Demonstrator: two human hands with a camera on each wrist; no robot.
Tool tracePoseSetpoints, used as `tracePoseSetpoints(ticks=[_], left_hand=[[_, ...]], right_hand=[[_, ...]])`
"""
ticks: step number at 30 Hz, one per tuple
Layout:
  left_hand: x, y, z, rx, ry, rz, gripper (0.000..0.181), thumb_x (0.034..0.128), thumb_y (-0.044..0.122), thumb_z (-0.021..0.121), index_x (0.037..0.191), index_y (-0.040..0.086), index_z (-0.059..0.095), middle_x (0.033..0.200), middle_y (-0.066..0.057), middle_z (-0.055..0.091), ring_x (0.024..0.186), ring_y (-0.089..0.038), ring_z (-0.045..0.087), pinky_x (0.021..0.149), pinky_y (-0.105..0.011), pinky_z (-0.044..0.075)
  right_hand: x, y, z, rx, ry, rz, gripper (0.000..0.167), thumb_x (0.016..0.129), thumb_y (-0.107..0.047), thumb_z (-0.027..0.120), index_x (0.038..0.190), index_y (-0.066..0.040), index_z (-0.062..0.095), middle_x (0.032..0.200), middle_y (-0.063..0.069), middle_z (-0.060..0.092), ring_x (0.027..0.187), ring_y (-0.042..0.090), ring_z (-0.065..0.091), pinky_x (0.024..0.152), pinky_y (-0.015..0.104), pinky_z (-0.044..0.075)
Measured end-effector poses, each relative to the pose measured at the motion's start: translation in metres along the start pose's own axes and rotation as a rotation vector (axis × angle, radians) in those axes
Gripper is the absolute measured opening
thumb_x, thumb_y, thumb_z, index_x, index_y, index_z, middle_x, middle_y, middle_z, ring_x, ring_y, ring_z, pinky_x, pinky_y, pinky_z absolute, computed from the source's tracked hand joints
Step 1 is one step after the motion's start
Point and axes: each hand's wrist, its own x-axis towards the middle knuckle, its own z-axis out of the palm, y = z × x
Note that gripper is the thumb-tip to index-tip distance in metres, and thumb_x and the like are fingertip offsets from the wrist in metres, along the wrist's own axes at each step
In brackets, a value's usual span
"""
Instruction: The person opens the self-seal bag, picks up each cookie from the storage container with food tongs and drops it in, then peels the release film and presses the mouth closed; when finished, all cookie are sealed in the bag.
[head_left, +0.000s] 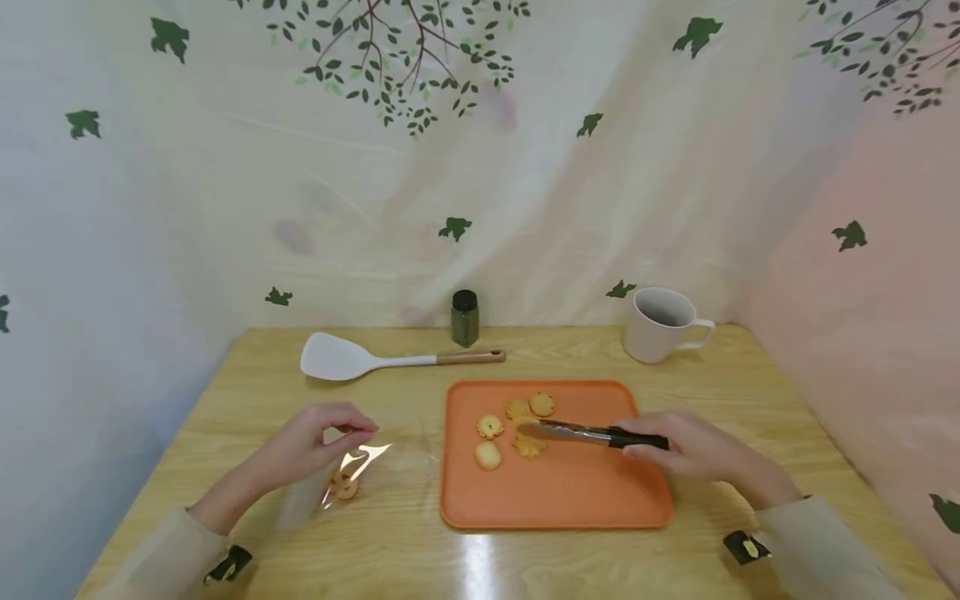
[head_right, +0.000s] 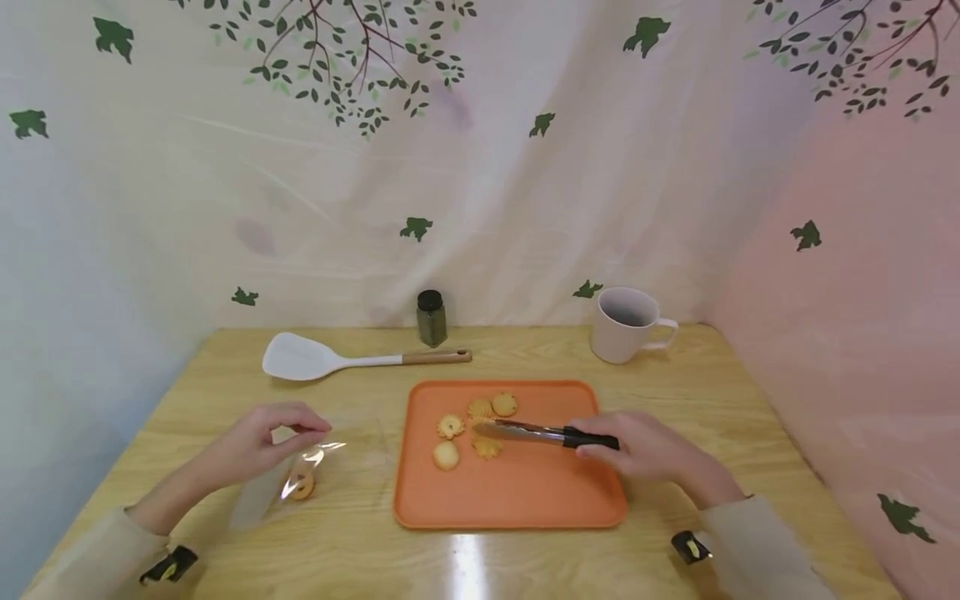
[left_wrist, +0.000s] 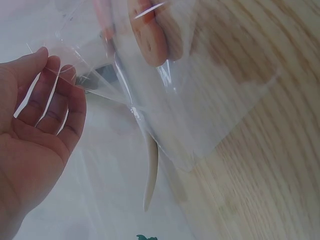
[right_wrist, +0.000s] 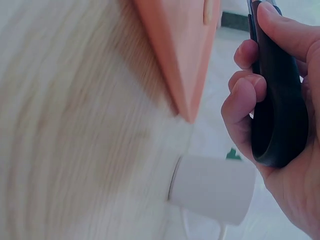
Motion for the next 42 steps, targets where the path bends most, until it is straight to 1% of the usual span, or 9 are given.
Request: tracePoseSetpoints(ticks=[4, 7, 10, 14, 16, 19, 24, 32, 42], left_hand=[[-0.004, 0.001, -0.003, 0.012, 0.013, -0.017, 0.024, 0.0873, -0.008, 0.075, 0.106, 0.007, 0.075, 0.098, -0.005, 0.074, 0.088, -0.010, 0.070, 0.075, -0.025, 0.057], [-0.002, 0.001, -0.002, 0.005, 0.007, -0.018, 0.023, 0.0887, -0.006, 0.074, 0.107, 0.009, 0.076, 0.098, -0.004, 0.075, 0.088, -0.011, 0.070, 0.073, -0.026, 0.058], [0.003, 0.001, -0.001, 0.007, 0.000, -0.013, 0.023, 0.0901, -0.004, 0.074, 0.107, 0.011, 0.076, 0.097, -0.004, 0.075, 0.087, -0.012, 0.070, 0.073, -0.027, 0.058], [0.011, 0.002, -0.001, 0.021, 0.006, -0.001, 0.023, 0.0900, -0.004, 0.074, 0.106, 0.012, 0.076, 0.096, -0.003, 0.074, 0.087, -0.011, 0.069, 0.075, -0.025, 0.057], [0.013, 0.002, -0.001, 0.024, 0.012, 0.011, 0.024, 0.0891, -0.005, 0.074, 0.106, 0.012, 0.076, 0.095, -0.003, 0.074, 0.086, -0.011, 0.069, 0.074, -0.026, 0.057], [0.014, 0.002, 0.000, 0.013, 0.013, 0.031, 0.025, 0.0886, -0.006, 0.074, 0.106, 0.012, 0.075, 0.096, -0.002, 0.074, 0.084, -0.012, 0.068, 0.071, -0.026, 0.057], [0.009, 0.002, 0.001, -0.011, 0.011, 0.046, 0.026, 0.0877, -0.009, 0.074, 0.106, 0.011, 0.075, 0.096, -0.003, 0.072, 0.082, -0.012, 0.067, 0.066, -0.027, 0.056], [0.008, -0.001, 0.000, -0.011, -0.007, 0.037, 0.028, 0.0881, -0.008, 0.074, 0.107, 0.012, 0.075, 0.098, -0.003, 0.072, 0.080, -0.011, 0.064, 0.058, -0.027, 0.053], [0.012, -0.002, 0.003, -0.015, 0.009, 0.089, 0.027, 0.0852, -0.011, 0.075, 0.105, 0.007, 0.075, 0.096, -0.004, 0.072, 0.079, -0.012, 0.064, 0.058, -0.023, 0.051]], right_hand=[[0.018, -0.004, 0.004, -0.005, -0.041, -0.026, 0.038, 0.100, -0.017, 0.067, 0.131, 0.005, 0.065, 0.120, 0.010, 0.072, 0.097, 0.009, 0.069, 0.075, 0.031, 0.058], [0.030, -0.006, 0.005, -0.001, -0.070, -0.021, 0.040, 0.102, -0.019, 0.065, 0.132, 0.007, 0.063, 0.120, 0.011, 0.072, 0.096, 0.009, 0.069, 0.076, 0.033, 0.058], [0.042, -0.009, 0.003, 0.021, -0.083, -0.033, 0.041, 0.102, -0.018, 0.064, 0.133, 0.008, 0.062, 0.116, 0.009, 0.073, 0.083, 0.003, 0.065, 0.069, 0.028, 0.055], [0.061, -0.014, -0.001, 0.049, -0.081, -0.100, 0.038, 0.102, -0.016, 0.065, 0.133, 0.005, 0.063, 0.102, 0.001, 0.074, 0.063, -0.003, 0.048, 0.057, 0.020, 0.044], [0.070, -0.018, -0.001, 0.063, -0.085, -0.118, 0.037, 0.102, -0.018, 0.065, 0.134, 0.002, 0.064, 0.101, -0.002, 0.073, 0.059, -0.003, 0.041, 0.054, 0.018, 0.040], [0.083, -0.023, 0.004, 0.097, -0.103, -0.129, 0.036, 0.102, -0.020, 0.065, 0.134, -0.003, 0.065, 0.108, -0.001, 0.073, 0.063, -0.002, 0.045, 0.057, 0.018, 0.041], [0.104, -0.032, 0.022, 0.125, -0.166, -0.160, 0.028, 0.102, -0.022, 0.065, 0.129, -0.015, 0.069, 0.097, -0.005, 0.072, 0.065, -0.001, 0.047, 0.057, 0.017, 0.040], [0.137, -0.042, 0.038, 0.127, -0.259, -0.092, 0.033, 0.102, -0.028, 0.064, 0.132, -0.014, 0.068, 0.081, -0.004, 0.068, 0.060, -0.003, 0.048, 0.057, 0.018, 0.042], [0.166, -0.052, 0.051, 0.175, -0.309, -0.008, 0.021, 0.106, -0.035, 0.057, 0.111, -0.020, 0.071, 0.067, -0.012, 0.045, 0.052, 0.001, 0.041, 0.057, 0.021, 0.037]])
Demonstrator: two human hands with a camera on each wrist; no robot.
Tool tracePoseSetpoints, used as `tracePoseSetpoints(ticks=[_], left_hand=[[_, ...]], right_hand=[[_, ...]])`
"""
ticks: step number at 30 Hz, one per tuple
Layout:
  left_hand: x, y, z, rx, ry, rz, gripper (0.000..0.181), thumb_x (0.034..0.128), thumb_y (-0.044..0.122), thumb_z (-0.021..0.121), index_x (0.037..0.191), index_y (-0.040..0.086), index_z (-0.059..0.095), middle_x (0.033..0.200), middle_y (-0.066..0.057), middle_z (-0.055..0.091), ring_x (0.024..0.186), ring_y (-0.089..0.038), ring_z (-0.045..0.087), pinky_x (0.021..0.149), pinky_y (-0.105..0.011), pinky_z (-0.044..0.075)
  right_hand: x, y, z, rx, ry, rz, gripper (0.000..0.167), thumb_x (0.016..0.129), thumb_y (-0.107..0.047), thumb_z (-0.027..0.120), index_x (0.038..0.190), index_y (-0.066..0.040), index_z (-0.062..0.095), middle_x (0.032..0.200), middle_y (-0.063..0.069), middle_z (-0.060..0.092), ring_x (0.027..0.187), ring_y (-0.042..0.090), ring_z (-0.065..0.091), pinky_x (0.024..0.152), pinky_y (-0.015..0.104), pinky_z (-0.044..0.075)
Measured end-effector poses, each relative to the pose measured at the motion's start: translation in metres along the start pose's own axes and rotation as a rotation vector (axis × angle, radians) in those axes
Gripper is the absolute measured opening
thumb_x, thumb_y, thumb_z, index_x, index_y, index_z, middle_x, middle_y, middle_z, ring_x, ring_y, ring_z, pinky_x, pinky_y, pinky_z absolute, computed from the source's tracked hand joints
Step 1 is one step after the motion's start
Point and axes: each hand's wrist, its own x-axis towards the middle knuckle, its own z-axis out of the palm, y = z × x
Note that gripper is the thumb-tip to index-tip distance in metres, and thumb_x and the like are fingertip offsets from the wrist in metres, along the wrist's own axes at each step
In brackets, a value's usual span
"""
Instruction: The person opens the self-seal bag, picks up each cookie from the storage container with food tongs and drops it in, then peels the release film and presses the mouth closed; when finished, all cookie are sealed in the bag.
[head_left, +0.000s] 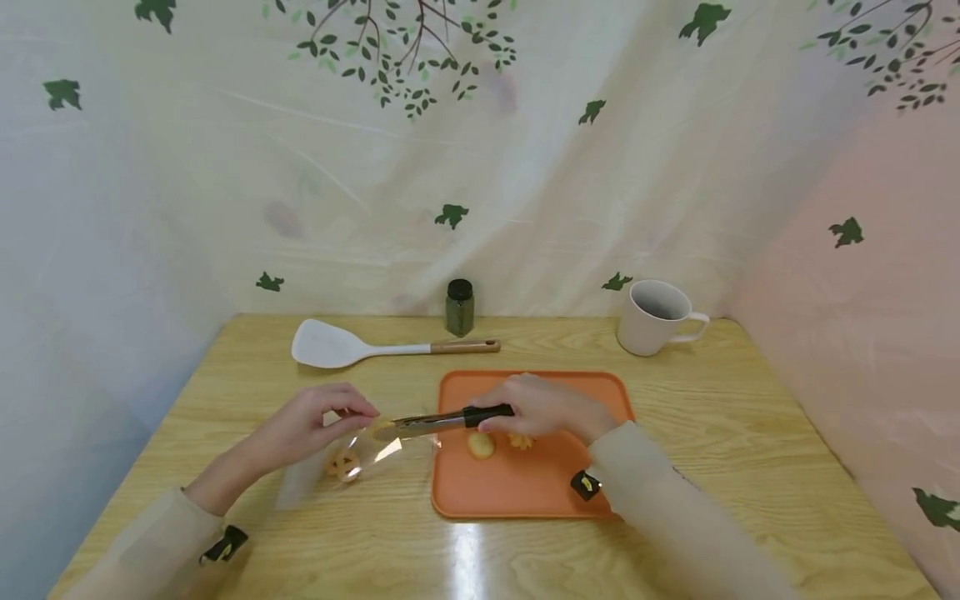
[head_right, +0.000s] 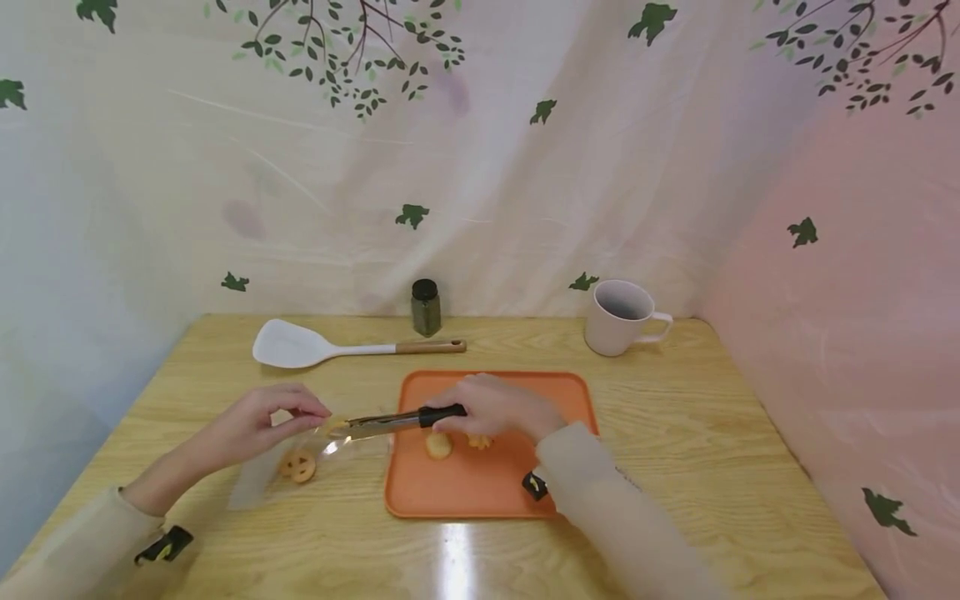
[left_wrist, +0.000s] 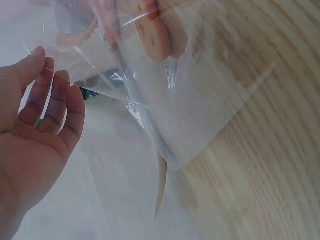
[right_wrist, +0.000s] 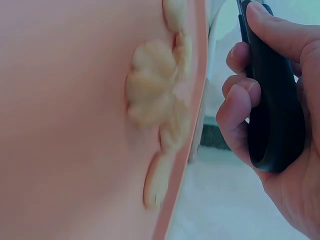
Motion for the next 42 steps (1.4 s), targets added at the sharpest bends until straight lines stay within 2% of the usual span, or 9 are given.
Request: tracePoseSetpoints(ticks=[4, 6, 8, 11, 15, 24, 31, 36, 42], left_hand=[[0.003, 0.002, 0.000, 0.018, -0.006, 0.005, 0.026, 0.0857, -0.010, 0.075, 0.105, 0.008, 0.075, 0.097, -0.002, 0.072, 0.080, -0.011, 0.064, 0.060, -0.024, 0.053], [0.003, 0.002, 0.000, 0.021, -0.013, 0.004, 0.027, 0.0860, -0.010, 0.075, 0.106, 0.007, 0.075, 0.098, -0.003, 0.072, 0.079, -0.011, 0.064, 0.062, -0.024, 0.054], [0.004, 0.002, -0.001, 0.022, -0.017, 0.005, 0.027, 0.0862, -0.010, 0.074, 0.107, 0.007, 0.075, 0.098, -0.003, 0.072, 0.079, -0.011, 0.065, 0.063, -0.025, 0.055], [0.005, 0.001, -0.001, 0.013, -0.019, 0.018, 0.028, 0.0856, -0.013, 0.074, 0.107, 0.005, 0.075, 0.098, -0.004, 0.072, 0.078, -0.012, 0.065, 0.064, -0.025, 0.055], [0.006, 0.003, -0.003, 0.012, -0.015, 0.015, 0.029, 0.0854, -0.014, 0.073, 0.107, 0.006, 0.074, 0.097, -0.005, 0.072, 0.077, -0.013, 0.066, 0.064, -0.026, 0.055], [0.006, 0.004, -0.008, 0.044, -0.049, -0.093, 0.027, 0.0904, -0.008, 0.071, 0.108, 0.012, 0.075, 0.099, 0.004, 0.072, 0.077, -0.016, 0.067, 0.058, -0.028, 0.054], [0.007, 0.004, -0.009, 0.047, -0.064, -0.116, 0.023, 0.0908, -0.008, 0.070, 0.108, 0.007, 0.074, 0.098, -0.005, 0.073, 0.083, -0.013, 0.068, 0.060, -0.029, 0.056], [0.008, 0.005, -0.011, 0.046, -0.058, -0.113, 0.021, 0.0912, -0.007, 0.070, 0.108, 0.005, 0.074, 0.100, -0.004, 0.073, 0.084, -0.012, 0.068, 0.063, -0.029, 0.056], [0.006, 0.005, -0.011, 0.041, -0.055, -0.094, 0.024, 0.0917, -0.007, 0.070, 0.111, 0.006, 0.073, 0.100, -0.004, 0.073, 0.085, -0.011, 0.068, 0.065, -0.028, 0.056]], right_hand=[[0.017, -0.004, 0.006, -0.022, -0.007, -0.022, 0.019, 0.105, -0.033, 0.060, 0.103, -0.018, 0.071, 0.066, -0.012, 0.046, 0.052, 0.000, 0.043, 0.056, 0.020, 0.038], [0.025, -0.004, 0.010, -0.035, 0.006, -0.050, 0.017, 0.104, -0.030, 0.062, 0.103, -0.016, 0.072, 0.069, -0.010, 0.055, 0.055, 0.000, 0.046, 0.057, 0.020, 0.040], [0.033, -0.005, 0.012, -0.076, 0.019, -0.065, 0.017, 0.103, -0.029, 0.063, 0.110, -0.018, 0.073, 0.077, -0.011, 0.061, 0.057, 0.000, 0.046, 0.058, 0.019, 0.042], [0.040, -0.008, 0.015, -0.147, 0.026, -0.056, 0.028, 0.103, -0.033, 0.062, 0.126, -0.020, 0.072, 0.092, -0.011, 0.068, 0.057, 0.002, 0.046, 0.060, 0.020, 0.042], [0.045, -0.014, 0.015, -0.220, 0.007, -0.019, 0.042, 0.103, -0.038, 0.061, 0.140, -0.019, 0.063, 0.099, -0.011, 0.068, 0.057, 0.004, 0.044, 0.060, 0.021, 0.039], [0.048, -0.020, 0.017, -0.225, 0.010, -0.013, 0.043, 0.103, -0.035, 0.061, 0.141, -0.013, 0.061, 0.092, -0.008, 0.067, 0.052, 0.004, 0.040, 0.052, 0.020, 0.032], [0.047, -0.023, 0.011, -0.242, 0.032, -0.043, 0.040, 0.104, -0.029, 0.062, 0.139, -0.012, 0.063, 0.107, -0.001, 0.073, 0.052, 0.003, 0.041, 0.057, 0.021, 0.037], [0.046, -0.023, 0.010, -0.237, 0.032, -0.043, 0.042, 0.103, -0.030, 0.062, 0.140, -0.010, 0.061, 0.113, 0.001, 0.074, 0.049, 0.005, 0.039, 0.057, 0.022, 0.037], [0.042, -0.018, 0.010, -0.237, 0.055, -0.068, 0.041, 0.103, -0.030, 0.063, 0.138, -0.010, 0.064, 0.124, 0.001, 0.071, 0.072, 0.005, 0.062, 0.078, 0.024, 0.052]])
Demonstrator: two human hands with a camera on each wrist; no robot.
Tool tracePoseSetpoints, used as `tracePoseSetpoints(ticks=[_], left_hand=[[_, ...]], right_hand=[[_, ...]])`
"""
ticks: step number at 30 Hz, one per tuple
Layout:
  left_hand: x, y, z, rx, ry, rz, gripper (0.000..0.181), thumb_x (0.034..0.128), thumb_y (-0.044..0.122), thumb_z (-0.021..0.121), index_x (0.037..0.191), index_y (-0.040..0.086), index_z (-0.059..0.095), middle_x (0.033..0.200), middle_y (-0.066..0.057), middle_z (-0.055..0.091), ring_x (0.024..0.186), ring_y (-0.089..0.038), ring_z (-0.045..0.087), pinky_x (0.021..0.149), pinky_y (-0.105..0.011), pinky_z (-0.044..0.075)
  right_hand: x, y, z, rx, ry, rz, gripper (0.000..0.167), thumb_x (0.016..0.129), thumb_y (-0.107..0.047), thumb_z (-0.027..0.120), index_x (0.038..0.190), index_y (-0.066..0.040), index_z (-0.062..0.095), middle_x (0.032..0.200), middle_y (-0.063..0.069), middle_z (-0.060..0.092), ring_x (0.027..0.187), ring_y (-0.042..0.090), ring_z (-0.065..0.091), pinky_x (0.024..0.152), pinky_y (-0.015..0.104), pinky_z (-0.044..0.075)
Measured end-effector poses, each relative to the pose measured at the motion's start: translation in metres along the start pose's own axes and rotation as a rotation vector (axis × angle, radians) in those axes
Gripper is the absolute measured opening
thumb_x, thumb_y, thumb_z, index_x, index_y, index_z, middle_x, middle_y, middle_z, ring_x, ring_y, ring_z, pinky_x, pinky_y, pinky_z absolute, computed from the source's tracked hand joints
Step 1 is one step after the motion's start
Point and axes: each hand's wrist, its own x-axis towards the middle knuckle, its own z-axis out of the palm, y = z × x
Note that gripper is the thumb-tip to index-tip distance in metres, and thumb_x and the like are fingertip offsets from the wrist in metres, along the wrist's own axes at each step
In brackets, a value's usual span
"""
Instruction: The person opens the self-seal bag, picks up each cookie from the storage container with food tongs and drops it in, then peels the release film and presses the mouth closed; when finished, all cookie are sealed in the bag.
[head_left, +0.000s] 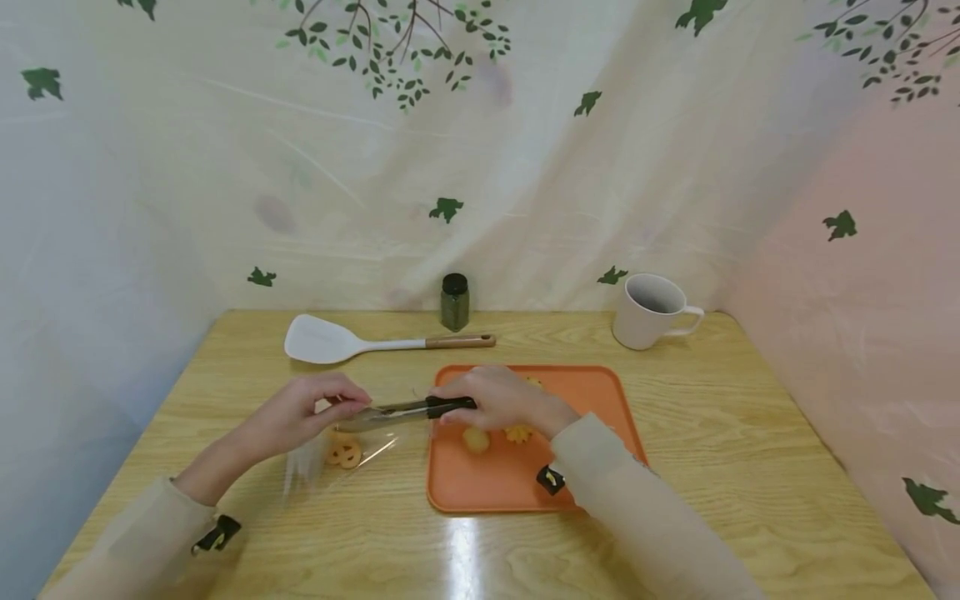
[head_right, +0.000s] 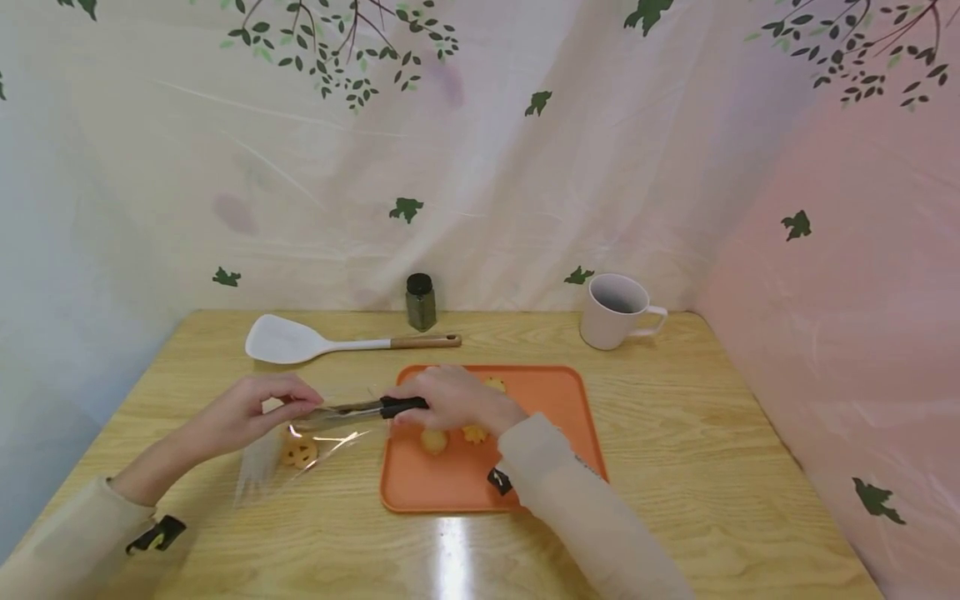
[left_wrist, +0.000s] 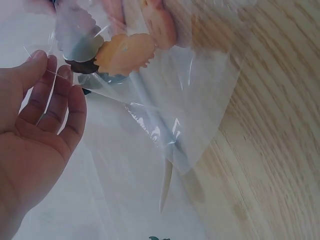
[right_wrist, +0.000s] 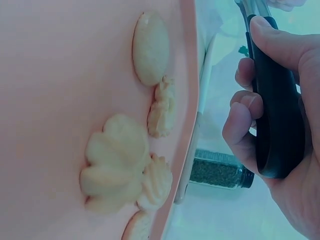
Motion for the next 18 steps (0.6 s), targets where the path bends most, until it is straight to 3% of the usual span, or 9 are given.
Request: tracePoseSetpoints(ticks=[2, 6, 9, 14, 18], left_hand=[[0.000, 0.000, 0.000, -0.002, 0.003, 0.007, 0.025, 0.0910, -0.008, 0.070, 0.111, 0.007, 0.073, 0.100, -0.004, 0.073, 0.085, -0.011, 0.067, 0.066, -0.028, 0.056], [0.000, -0.002, 0.000, 0.003, 0.011, 0.018, 0.027, 0.0900, -0.009, 0.071, 0.111, 0.008, 0.074, 0.100, -0.003, 0.073, 0.084, -0.011, 0.067, 0.066, -0.027, 0.056], [0.000, -0.001, 0.001, 0.007, 0.013, 0.015, 0.026, 0.0904, -0.009, 0.071, 0.110, 0.009, 0.074, 0.099, -0.003, 0.073, 0.083, -0.011, 0.067, 0.065, -0.026, 0.055], [0.000, 0.001, 0.001, 0.011, 0.014, -0.023, 0.025, 0.0922, -0.006, 0.070, 0.110, 0.011, 0.075, 0.099, -0.002, 0.074, 0.079, -0.013, 0.066, 0.061, -0.025, 0.053], [0.001, 0.002, 0.000, 0.016, 0.018, -0.026, 0.025, 0.0924, -0.006, 0.070, 0.110, 0.012, 0.075, 0.100, 0.000, 0.074, 0.078, -0.013, 0.066, 0.062, -0.026, 0.054]], right_hand=[[-0.002, 0.002, 0.000, -0.002, 0.010, -0.009, 0.037, 0.103, -0.030, 0.063, 0.135, -0.012, 0.066, 0.121, -0.001, 0.071, 0.073, 0.003, 0.062, 0.080, 0.023, 0.052], [-0.005, 0.005, -0.001, 0.015, 0.022, -0.020, 0.024, 0.103, -0.029, 0.064, 0.122, -0.017, 0.072, 0.098, -0.010, 0.070, 0.057, 0.003, 0.047, 0.062, 0.021, 0.044], [-0.008, 0.005, -0.003, 0.014, 0.028, -0.015, 0.016, 0.102, -0.029, 0.065, 0.113, -0.020, 0.072, 0.087, -0.015, 0.064, 0.059, 0.002, 0.048, 0.059, 0.021, 0.041], [-0.015, 0.005, -0.006, -0.001, 0.027, 0.019, 0.017, 0.101, -0.030, 0.067, 0.115, -0.022, 0.071, 0.086, -0.015, 0.063, 0.063, 0.004, 0.050, 0.059, 0.023, 0.041], [-0.023, 0.004, -0.011, 0.051, 0.003, 0.070, 0.021, 0.102, -0.023, 0.065, 0.122, -0.021, 0.070, 0.087, -0.011, 0.063, 0.057, 0.004, 0.049, 0.056, 0.023, 0.040]])
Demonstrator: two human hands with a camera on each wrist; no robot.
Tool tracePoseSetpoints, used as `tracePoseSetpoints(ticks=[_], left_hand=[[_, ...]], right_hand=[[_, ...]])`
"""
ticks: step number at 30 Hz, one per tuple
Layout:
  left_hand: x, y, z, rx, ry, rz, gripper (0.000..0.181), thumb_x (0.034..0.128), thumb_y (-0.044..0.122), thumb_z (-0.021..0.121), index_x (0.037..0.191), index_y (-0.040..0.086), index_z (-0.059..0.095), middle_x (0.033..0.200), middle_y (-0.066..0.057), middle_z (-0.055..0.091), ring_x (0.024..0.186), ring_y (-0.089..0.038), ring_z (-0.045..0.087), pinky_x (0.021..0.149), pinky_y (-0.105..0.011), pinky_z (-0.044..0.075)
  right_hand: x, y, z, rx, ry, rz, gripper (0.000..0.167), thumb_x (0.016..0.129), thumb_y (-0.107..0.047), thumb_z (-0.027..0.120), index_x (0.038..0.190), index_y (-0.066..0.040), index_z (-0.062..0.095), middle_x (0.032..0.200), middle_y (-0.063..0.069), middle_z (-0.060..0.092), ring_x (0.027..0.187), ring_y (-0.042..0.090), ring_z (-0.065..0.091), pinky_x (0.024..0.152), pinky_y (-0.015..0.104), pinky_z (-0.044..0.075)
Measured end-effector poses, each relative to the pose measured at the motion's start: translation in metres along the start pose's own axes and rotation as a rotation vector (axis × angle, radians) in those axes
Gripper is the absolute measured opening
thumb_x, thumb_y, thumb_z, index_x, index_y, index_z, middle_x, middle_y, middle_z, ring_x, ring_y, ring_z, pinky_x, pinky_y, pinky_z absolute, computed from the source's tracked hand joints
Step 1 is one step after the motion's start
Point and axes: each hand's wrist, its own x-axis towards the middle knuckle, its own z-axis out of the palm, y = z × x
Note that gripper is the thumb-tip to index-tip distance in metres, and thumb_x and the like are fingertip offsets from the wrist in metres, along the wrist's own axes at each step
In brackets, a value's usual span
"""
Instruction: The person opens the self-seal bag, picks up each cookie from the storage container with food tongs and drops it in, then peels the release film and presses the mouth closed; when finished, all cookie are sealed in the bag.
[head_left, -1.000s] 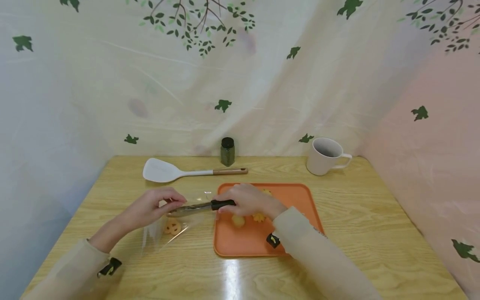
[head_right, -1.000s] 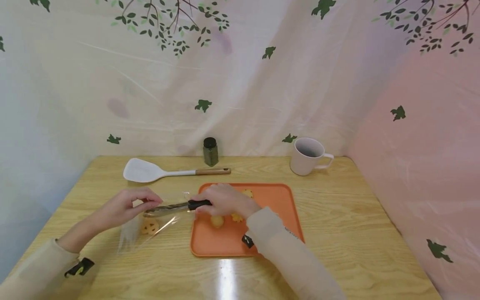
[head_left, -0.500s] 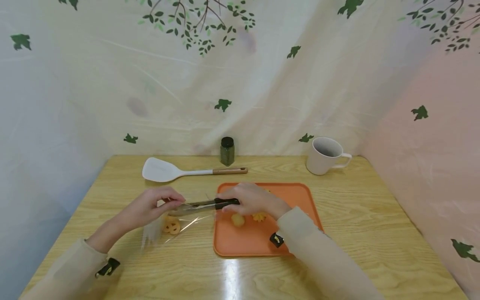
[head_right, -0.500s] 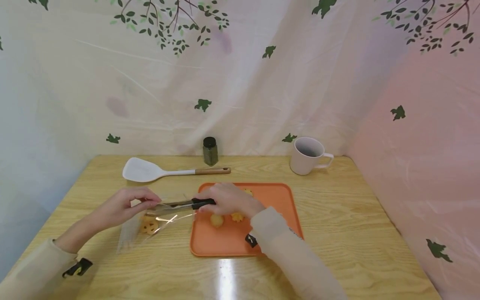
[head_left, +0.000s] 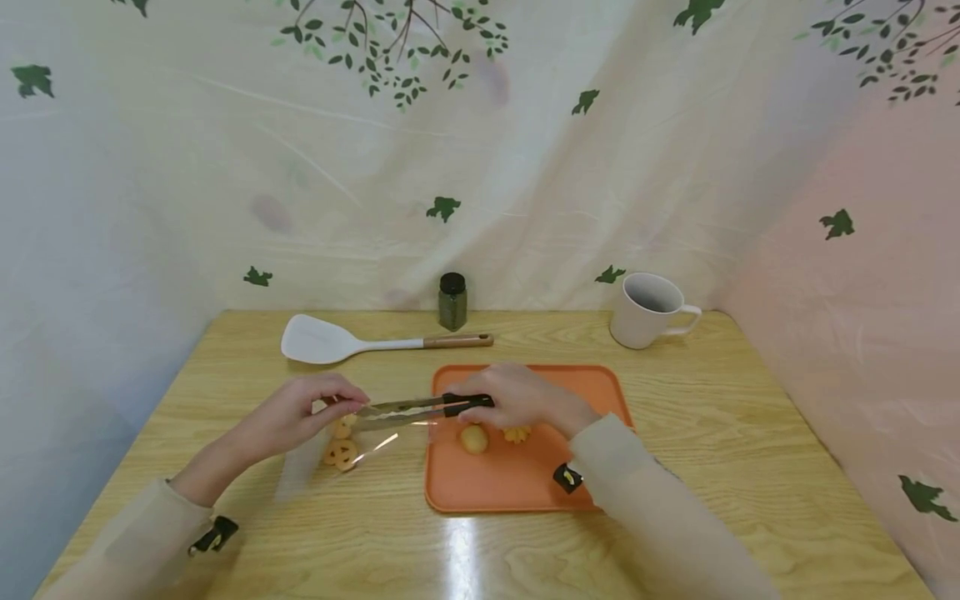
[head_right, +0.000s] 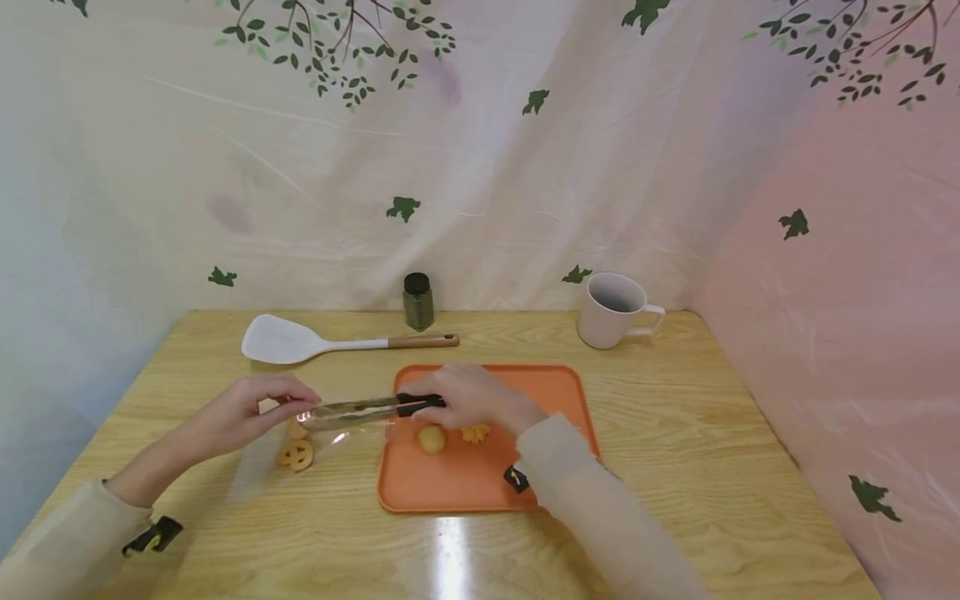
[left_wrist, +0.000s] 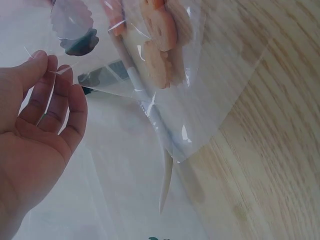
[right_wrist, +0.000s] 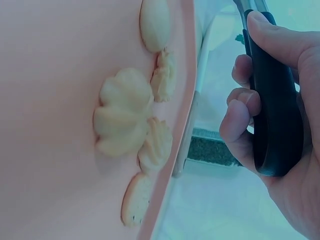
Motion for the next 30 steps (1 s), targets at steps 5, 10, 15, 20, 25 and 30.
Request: tracePoseSetpoints(ticks=[5, 10, 15, 20, 25, 30], left_hand=[[0.000, 0.001, -0.001, 0.002, 0.000, -0.007, 0.024, 0.0929, -0.005, 0.070, 0.110, 0.011, 0.075, 0.099, 0.002, 0.074, 0.079, -0.014, 0.066, 0.064, -0.024, 0.053], [0.000, 0.001, -0.001, 0.005, -0.004, -0.024, 0.022, 0.0933, -0.004, 0.070, 0.110, 0.009, 0.075, 0.098, 0.001, 0.074, 0.080, -0.014, 0.066, 0.060, -0.025, 0.052], [-0.001, 0.001, 0.000, 0.011, -0.005, -0.037, 0.022, 0.0935, -0.003, 0.070, 0.110, 0.011, 0.075, 0.098, 0.003, 0.073, 0.081, -0.009, 0.065, 0.059, -0.026, 0.052], [0.000, 0.000, 0.000, 0.015, -0.004, -0.034, 0.025, 0.0933, -0.002, 0.071, 0.110, 0.017, 0.075, 0.098, 0.007, 0.072, 0.082, -0.006, 0.064, 0.057, -0.025, 0.051], [0.000, -0.001, 0.001, 0.011, 0.003, -0.010, 0.026, 0.0925, -0.003, 0.072, 0.109, 0.017, 0.075, 0.098, 0.010, 0.071, 0.081, -0.007, 0.065, 0.057, -0.026, 0.052], [-0.001, -0.001, 0.001, 0.007, 0.003, 0.002, 0.025, 0.0920, -0.003, 0.072, 0.109, 0.015, 0.075, 0.098, 0.009, 0.071, 0.081, -0.007, 0.065, 0.060, -0.027, 0.053]], right_hand=[[-0.009, 0.001, -0.005, 0.024, 0.014, -0.037, 0.020, 0.103, -0.022, 0.063, 0.121, -0.019, 0.070, 0.089, -0.011, 0.063, 0.058, 0.005, 0.050, 0.057, 0.022, 0.040], [-0.018, 0.004, -0.008, 0.008, 0.050, -0.101, 0.009, 0.103, -0.023, 0.063, 0.109, -0.019, 0.069, 0.082, -0.010, 0.060, 0.059, 0.006, 0.050, 0.056, 0.022, 0.040], [-0.028, 0.006, -0.012, -0.002, 0.045, -0.085, 0.014, 0.101, -0.024, 0.066, 0.113, -0.018, 0.069, 0.079, -0.010, 0.058, 0.057, 0.005, 0.048, 0.056, 0.022, 0.038], [-0.042, 0.009, -0.018, -0.037, 0.059, -0.069, 0.026, 0.100, -0.027, 0.068, 0.120, -0.011, 0.071, 0.087, -0.006, 0.066, 0.062, 0.004, 0.049, 0.059, 0.024, 0.041], [-0.057, 0.016, -0.021, -0.047, 0.075, -0.050, 0.034, 0.099, -0.025, 0.069, 0.129, -0.008, 0.069, 0.091, -0.005, 0.068, 0.063, 0.005, 0.049, 0.059, 0.024, 0.041], [-0.077, 0.024, -0.023, -0.066, 0.089, -0.020, 0.041, 0.099, -0.030, 0.069, 0.133, -0.007, 0.066, 0.102, 0.001, 0.072, 0.061, 0.003, 0.046, 0.056, 0.023, 0.038]])
